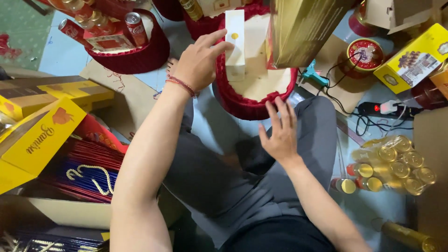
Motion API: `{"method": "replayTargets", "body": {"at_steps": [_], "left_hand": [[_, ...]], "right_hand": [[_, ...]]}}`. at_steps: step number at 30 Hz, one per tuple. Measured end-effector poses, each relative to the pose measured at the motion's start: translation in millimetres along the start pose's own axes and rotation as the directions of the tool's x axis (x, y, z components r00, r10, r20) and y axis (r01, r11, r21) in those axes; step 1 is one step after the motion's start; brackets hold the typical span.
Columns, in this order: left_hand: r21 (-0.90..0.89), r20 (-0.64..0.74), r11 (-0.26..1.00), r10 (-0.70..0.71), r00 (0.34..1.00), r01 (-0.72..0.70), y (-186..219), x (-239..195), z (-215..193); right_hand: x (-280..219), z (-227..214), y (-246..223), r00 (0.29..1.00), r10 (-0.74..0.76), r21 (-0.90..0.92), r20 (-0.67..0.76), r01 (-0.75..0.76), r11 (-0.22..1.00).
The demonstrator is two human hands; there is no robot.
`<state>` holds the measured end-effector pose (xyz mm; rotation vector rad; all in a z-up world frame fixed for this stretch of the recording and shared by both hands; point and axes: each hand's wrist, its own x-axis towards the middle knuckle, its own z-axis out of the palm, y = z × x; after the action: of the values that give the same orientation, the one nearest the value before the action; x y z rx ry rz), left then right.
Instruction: The person sits on the floor and packs a red velvet gift basket with various items. They use a hot glue gun to secure a large gold box at the back of the basket, then arrange several smaller boxes of snacks and food products inside. The person also places a small decorative box and a bottle into the basket.
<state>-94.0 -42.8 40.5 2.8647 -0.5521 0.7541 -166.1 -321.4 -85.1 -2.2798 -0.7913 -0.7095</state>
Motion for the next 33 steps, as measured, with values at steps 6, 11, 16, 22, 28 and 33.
{"method": "replayTargets", "body": {"at_steps": [6,11,16,22,28,33], "left_hand": [[-0.063,-0.005,0.998,0.025,1.0,-0.025,14.9,5.7,-9.1],[-0.124,-0.027,0.99,0.069,0.997,-0.072,19.9,8.1,-14.8],[-0.118,-0.008,0.991,0.054,0.998,-0.055,18.8,7.9,-10.4],[-0.084,0.123,0.996,0.002,0.992,0.008,-0.5,1.7,13.9],[-0.139,0.184,0.989,-0.018,0.983,0.044,2.7,4.6,6.0],[-0.135,0.177,0.989,-0.035,0.984,0.059,14.3,6.2,-4.0]], "right_hand": [[26.0,-22.5,17.8,0.997,0.069,-0.024,-0.019,-0.069,0.997],[71.5,-34.5,40.8,0.988,0.11,0.105,-0.105,-0.099,0.99],[126.4,-19.4,74.0,0.986,0.092,0.081,-0.139,-0.081,0.993],[143.2,43.0,104.3,0.988,0.151,-0.055,-0.013,-0.152,0.987],[126.6,-5.8,81.8,0.996,0.064,0.281,0.067,-0.08,0.956],[106.7,-57.0,116.8,0.97,0.212,0.335,-0.122,-0.161,0.928]]}}
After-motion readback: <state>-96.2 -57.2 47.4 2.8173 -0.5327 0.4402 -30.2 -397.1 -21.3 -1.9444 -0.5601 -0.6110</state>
